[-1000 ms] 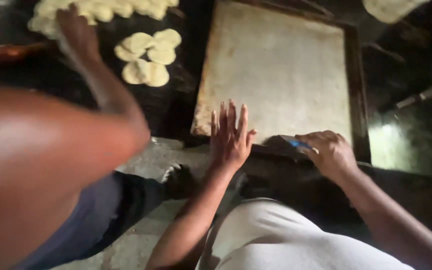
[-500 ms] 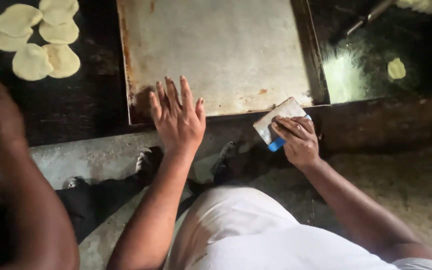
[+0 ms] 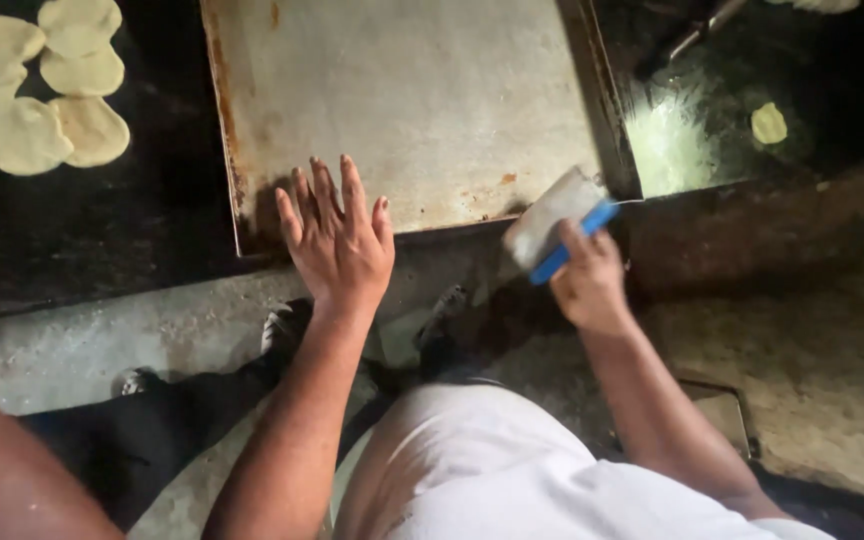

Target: The recorder prepares small pieces of dough using a rolling pin and places them on a metal tray.

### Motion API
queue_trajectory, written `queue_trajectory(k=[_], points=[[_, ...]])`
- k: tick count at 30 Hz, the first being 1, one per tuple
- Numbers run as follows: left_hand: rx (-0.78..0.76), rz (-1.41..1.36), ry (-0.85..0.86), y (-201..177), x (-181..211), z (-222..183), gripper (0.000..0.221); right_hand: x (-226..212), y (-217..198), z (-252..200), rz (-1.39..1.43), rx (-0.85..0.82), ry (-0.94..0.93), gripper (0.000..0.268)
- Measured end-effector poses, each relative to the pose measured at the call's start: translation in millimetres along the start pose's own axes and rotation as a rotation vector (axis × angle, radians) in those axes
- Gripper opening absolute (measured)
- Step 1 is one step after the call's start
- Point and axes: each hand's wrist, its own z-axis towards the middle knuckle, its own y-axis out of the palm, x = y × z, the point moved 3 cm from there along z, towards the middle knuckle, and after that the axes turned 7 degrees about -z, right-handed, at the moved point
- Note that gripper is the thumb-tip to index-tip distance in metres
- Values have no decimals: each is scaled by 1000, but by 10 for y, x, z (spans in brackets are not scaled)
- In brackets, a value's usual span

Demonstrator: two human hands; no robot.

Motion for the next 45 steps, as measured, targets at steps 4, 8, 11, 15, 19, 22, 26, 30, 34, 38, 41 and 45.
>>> queue_trajectory(k=[4,8,11,15,19,22,26,30,34,38,41,45], points=[[-3,-18,-17,-20,8,-21,58,32,99,-219,-123,-99,131,21],[8,-35,-23,13,11,11,58,4,-163,-582,-298,-132,247,30],[15,-51,-24,59,-10,8,57,-153,-375,-566,-540,-156,-7,26],[0,-47,-22,80,-19,-11,55,-707,256,-614,-903,-205,-783,19],[-6,-34,-22,65,-10,-28,54,-428,471,-564,-1124,-250,-1345,27],[-3,-25,-34,8,-59,-1,53,-313,435,-693,-1169,-302,-1385,31],[36,-53,-22,65,5,-10,52,-121,-314,-603,-1231,-332,-1091,27],[52,-59,-21,41,-8,-14,52,-785,-914,219,-145,-219,-86,20],[43,-98,-4,85,-14,-36,55,-1818,-533,919,-1681,-364,-162,63],[16,-46,-2,163,-54,-55,59,-1659,402,1139,-2085,-689,205,62],[-71,-50,-45,165,-48,0,64,-1311,1507,695,-1924,-958,-51,60],[-111,-51,-71,166,-70,-45,65,-1533,2221,-109,-1784,-836,-322,54]])
